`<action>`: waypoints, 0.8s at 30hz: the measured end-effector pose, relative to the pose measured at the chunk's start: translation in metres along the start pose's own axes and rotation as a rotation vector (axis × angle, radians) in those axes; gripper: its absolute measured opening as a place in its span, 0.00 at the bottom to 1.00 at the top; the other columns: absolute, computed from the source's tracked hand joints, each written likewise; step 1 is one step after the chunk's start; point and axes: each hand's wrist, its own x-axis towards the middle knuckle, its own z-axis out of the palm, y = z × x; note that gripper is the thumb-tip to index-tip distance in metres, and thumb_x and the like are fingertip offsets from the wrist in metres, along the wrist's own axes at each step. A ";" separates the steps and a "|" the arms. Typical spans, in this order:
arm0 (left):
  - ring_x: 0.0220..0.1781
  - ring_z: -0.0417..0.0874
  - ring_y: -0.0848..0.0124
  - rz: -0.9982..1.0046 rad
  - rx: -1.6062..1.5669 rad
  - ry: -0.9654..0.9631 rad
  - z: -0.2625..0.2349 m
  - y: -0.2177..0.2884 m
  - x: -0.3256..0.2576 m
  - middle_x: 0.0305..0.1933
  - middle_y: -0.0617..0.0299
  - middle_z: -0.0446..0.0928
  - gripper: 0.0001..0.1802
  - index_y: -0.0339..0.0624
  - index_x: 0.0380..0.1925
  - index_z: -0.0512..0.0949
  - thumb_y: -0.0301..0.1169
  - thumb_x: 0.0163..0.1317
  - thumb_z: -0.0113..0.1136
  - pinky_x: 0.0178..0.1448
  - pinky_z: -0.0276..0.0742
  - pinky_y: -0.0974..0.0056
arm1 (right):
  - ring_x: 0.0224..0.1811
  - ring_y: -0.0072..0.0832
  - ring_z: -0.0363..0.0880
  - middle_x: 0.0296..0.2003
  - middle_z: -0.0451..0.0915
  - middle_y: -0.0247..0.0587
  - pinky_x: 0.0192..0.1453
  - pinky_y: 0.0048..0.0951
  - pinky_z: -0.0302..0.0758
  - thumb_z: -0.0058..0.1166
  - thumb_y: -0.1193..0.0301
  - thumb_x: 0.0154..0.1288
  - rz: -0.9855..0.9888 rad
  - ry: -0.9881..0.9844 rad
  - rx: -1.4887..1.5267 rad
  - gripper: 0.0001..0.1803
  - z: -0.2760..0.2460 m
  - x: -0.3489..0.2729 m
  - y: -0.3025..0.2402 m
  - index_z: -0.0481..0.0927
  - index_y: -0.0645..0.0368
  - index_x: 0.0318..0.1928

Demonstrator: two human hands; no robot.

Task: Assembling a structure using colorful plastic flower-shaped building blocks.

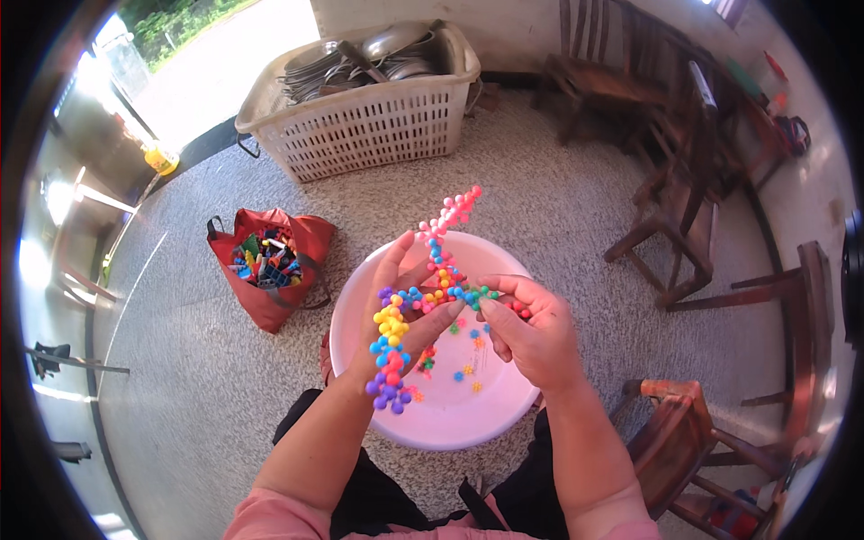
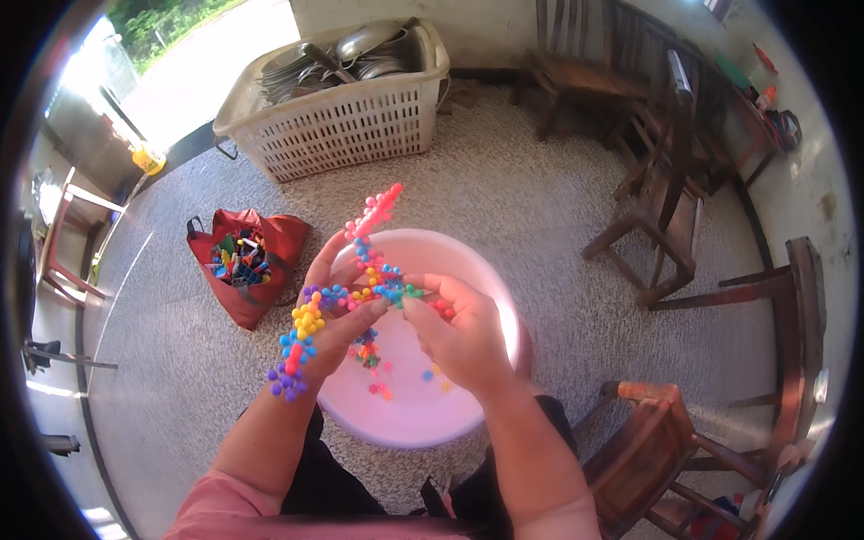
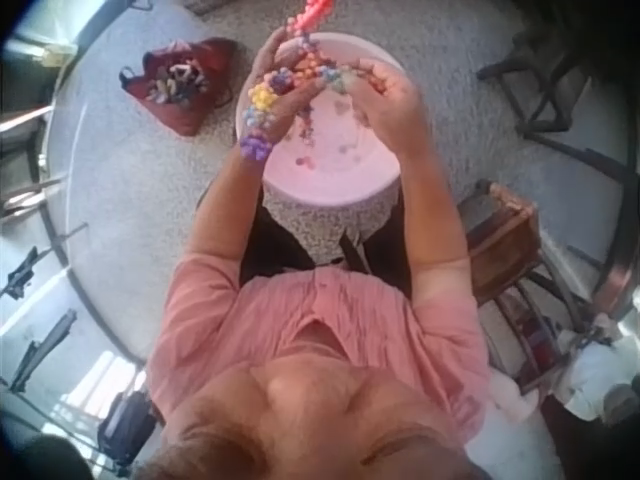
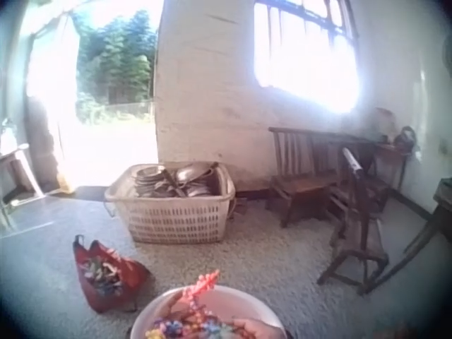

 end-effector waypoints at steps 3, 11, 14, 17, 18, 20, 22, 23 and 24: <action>0.49 0.74 0.73 0.024 0.237 -0.066 -0.004 -0.007 0.002 0.53 0.56 0.67 0.39 0.44 0.62 0.55 0.21 0.50 0.63 0.48 0.75 0.70 | 0.16 0.09 0.64 0.23 0.74 0.30 0.17 0.12 0.59 0.52 0.74 0.60 0.036 -0.023 0.048 0.16 -0.001 0.001 0.001 0.72 0.68 0.48; 0.46 0.75 0.71 0.145 0.443 -0.020 -0.008 -0.013 0.004 0.47 0.59 0.68 0.37 0.41 0.59 0.62 0.24 0.47 0.67 0.47 0.75 0.71 | 0.14 0.09 0.63 0.20 0.72 0.28 0.15 0.13 0.58 0.51 0.73 0.61 0.034 -0.016 0.054 0.16 0.000 0.001 0.001 0.72 0.69 0.47; 0.46 0.75 0.71 0.230 0.598 -0.024 -0.010 -0.013 0.005 0.46 0.59 0.69 0.36 0.41 0.58 0.64 0.24 0.46 0.67 0.47 0.74 0.70 | 0.13 0.09 0.62 0.19 0.71 0.27 0.15 0.13 0.57 0.51 0.72 0.61 0.027 -0.012 0.022 0.16 0.001 0.003 0.005 0.73 0.69 0.47; 0.46 0.75 0.71 0.254 0.605 -0.011 -0.009 -0.011 0.004 0.46 0.59 0.70 0.36 0.41 0.57 0.65 0.24 0.46 0.68 0.48 0.75 0.70 | 0.15 0.12 0.63 0.21 0.71 0.31 0.16 0.15 0.61 0.51 0.74 0.61 0.025 -0.027 0.043 0.16 0.003 0.003 0.003 0.71 0.73 0.47; 0.46 0.75 0.70 0.244 0.604 -0.008 -0.010 -0.010 0.004 0.46 0.59 0.70 0.36 0.41 0.57 0.65 0.24 0.46 0.67 0.48 0.75 0.69 | 0.15 0.12 0.63 0.21 0.71 0.31 0.16 0.15 0.61 0.51 0.74 0.61 0.026 -0.028 0.043 0.16 0.004 0.003 0.003 0.71 0.73 0.47; 0.46 0.75 0.70 0.235 0.605 -0.003 -0.010 -0.007 0.003 0.46 0.59 0.70 0.36 0.41 0.57 0.65 0.24 0.46 0.67 0.48 0.75 0.69 | 0.15 0.12 0.64 0.21 0.71 0.31 0.16 0.15 0.62 0.51 0.73 0.61 -0.017 -0.002 -0.103 0.17 0.008 0.002 0.002 0.71 0.73 0.47; 0.45 0.76 0.70 0.262 0.669 -0.010 -0.009 -0.004 0.002 0.46 0.58 0.70 0.36 0.41 0.57 0.65 0.23 0.46 0.67 0.48 0.75 0.69 | 0.15 0.12 0.64 0.22 0.72 0.31 0.17 0.15 0.62 0.52 0.73 0.62 -0.052 0.004 -0.151 0.17 0.010 -0.001 0.003 0.71 0.73 0.47; 0.45 0.76 0.70 0.261 0.671 -0.008 -0.006 -0.002 0.001 0.46 0.58 0.70 0.36 0.41 0.57 0.65 0.23 0.46 0.67 0.48 0.75 0.69 | 0.15 0.11 0.64 0.22 0.72 0.32 0.17 0.14 0.62 0.52 0.72 0.62 -0.087 0.013 -0.198 0.17 0.011 -0.001 0.004 0.71 0.73 0.48; 0.45 0.76 0.71 0.189 0.493 0.039 0.000 0.002 0.000 0.46 0.58 0.70 0.34 0.40 0.55 0.65 0.22 0.46 0.67 0.48 0.76 0.69 | 0.15 0.11 0.64 0.22 0.72 0.32 0.17 0.14 0.62 0.52 0.72 0.62 -0.085 0.010 -0.198 0.17 0.011 -0.001 0.005 0.71 0.73 0.48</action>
